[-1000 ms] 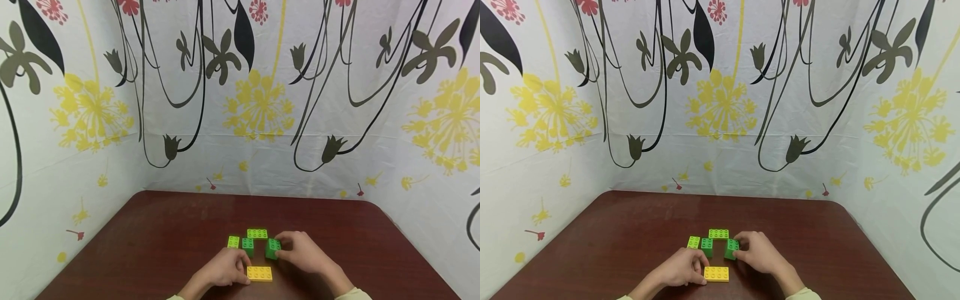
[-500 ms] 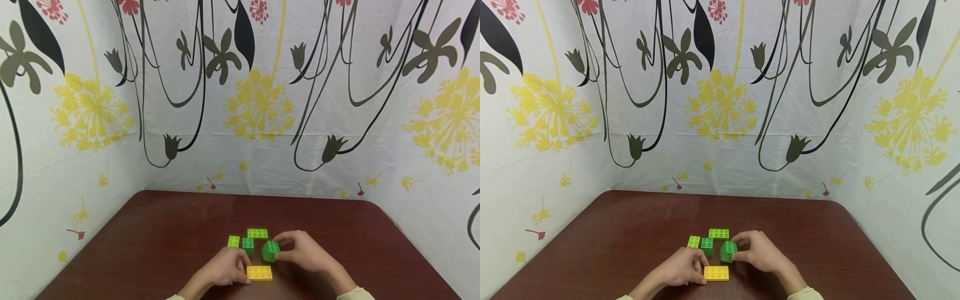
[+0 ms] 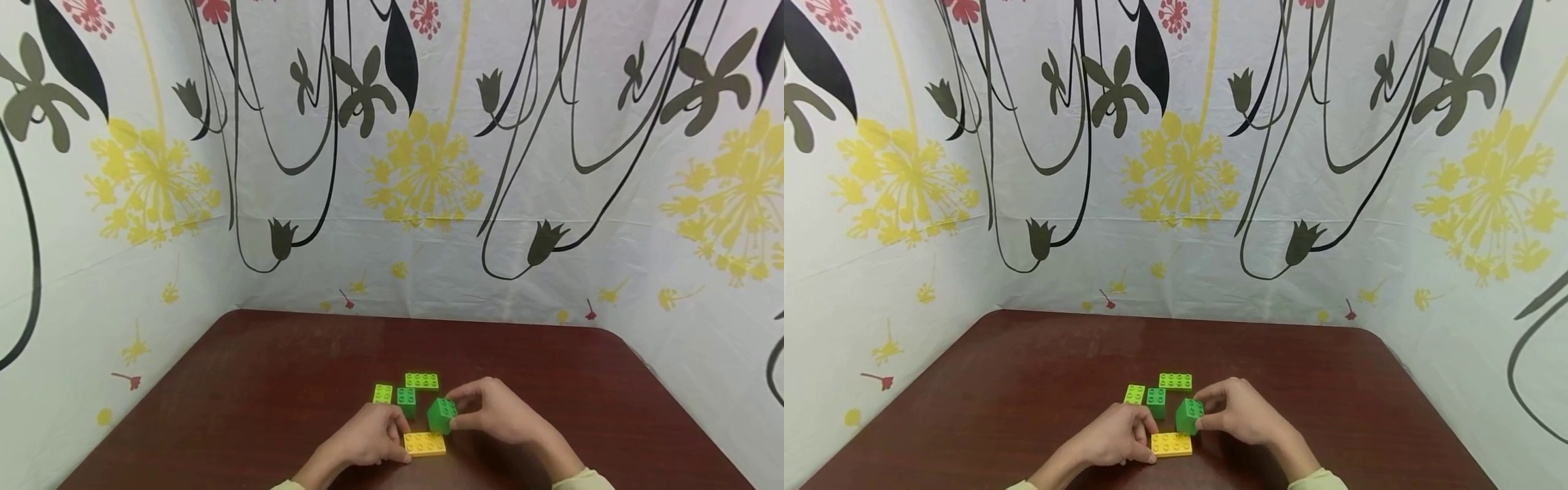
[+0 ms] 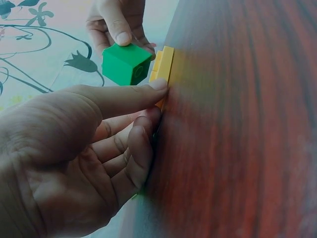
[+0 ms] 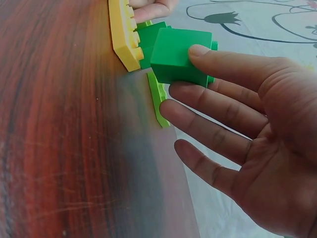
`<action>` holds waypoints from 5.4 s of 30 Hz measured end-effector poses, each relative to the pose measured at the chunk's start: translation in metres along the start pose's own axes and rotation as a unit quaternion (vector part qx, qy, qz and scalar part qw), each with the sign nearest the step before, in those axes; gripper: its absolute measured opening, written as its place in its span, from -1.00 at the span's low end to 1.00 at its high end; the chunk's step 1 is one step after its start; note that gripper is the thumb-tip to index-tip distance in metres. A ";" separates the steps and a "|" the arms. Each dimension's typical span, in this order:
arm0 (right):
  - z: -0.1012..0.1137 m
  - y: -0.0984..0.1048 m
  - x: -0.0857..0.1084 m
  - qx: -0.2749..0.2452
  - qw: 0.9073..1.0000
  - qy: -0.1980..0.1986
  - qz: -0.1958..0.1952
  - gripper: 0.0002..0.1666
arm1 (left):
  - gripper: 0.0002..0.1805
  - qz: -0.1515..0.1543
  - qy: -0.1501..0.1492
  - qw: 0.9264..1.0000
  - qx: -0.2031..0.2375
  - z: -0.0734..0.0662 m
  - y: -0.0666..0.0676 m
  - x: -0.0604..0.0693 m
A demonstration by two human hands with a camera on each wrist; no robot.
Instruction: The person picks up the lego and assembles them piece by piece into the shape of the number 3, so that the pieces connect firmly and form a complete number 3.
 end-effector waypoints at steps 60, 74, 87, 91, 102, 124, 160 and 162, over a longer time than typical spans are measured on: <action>0.000 -0.014 0.000 -0.017 1.000 -0.017 0.017 -0.56 | -0.75 0.010 0.006 1.000 0.009 0.001 0.000 0.001; 0.003 -0.016 -0.001 -0.004 1.000 -0.017 0.016 -0.57 | -0.75 0.012 0.002 1.000 0.015 0.003 -0.001 0.000; 0.007 -0.018 -0.001 0.005 1.000 -0.015 0.016 -0.58 | -0.75 0.012 0.001 1.000 0.013 0.001 -0.001 0.001; 0.009 -0.019 -0.001 0.013 1.000 -0.011 0.011 -0.59 | -0.75 0.013 0.001 1.000 0.014 0.002 -0.001 0.001; 0.011 -0.021 -0.003 0.025 1.000 -0.004 0.009 -0.61 | -0.75 0.014 0.004 1.000 0.012 0.002 -0.001 0.000; 0.018 -0.022 -0.003 0.094 0.995 0.022 -0.004 -0.63 | -0.73 0.000 0.001 1.000 0.004 0.004 0.000 -0.002; 0.009 -0.022 -0.003 0.015 1.000 0.003 0.001 -0.63 | -0.76 0.004 0.002 1.000 -0.007 0.003 0.000 -0.001; 0.010 -0.023 -0.003 0.013 1.000 0.004 0.002 -0.63 | -0.75 0.003 0.001 1.000 -0.005 0.003 0.000 -0.001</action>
Point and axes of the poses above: each hand's wrist, its own x-axis away from the middle knuckle, its own y-axis out of the back of the hand, z = x × y, the point moved 9 cm from there along -x, towards the middle knuckle, and after that the axes turned 12 degrees about -x, right-handed, at the moved point
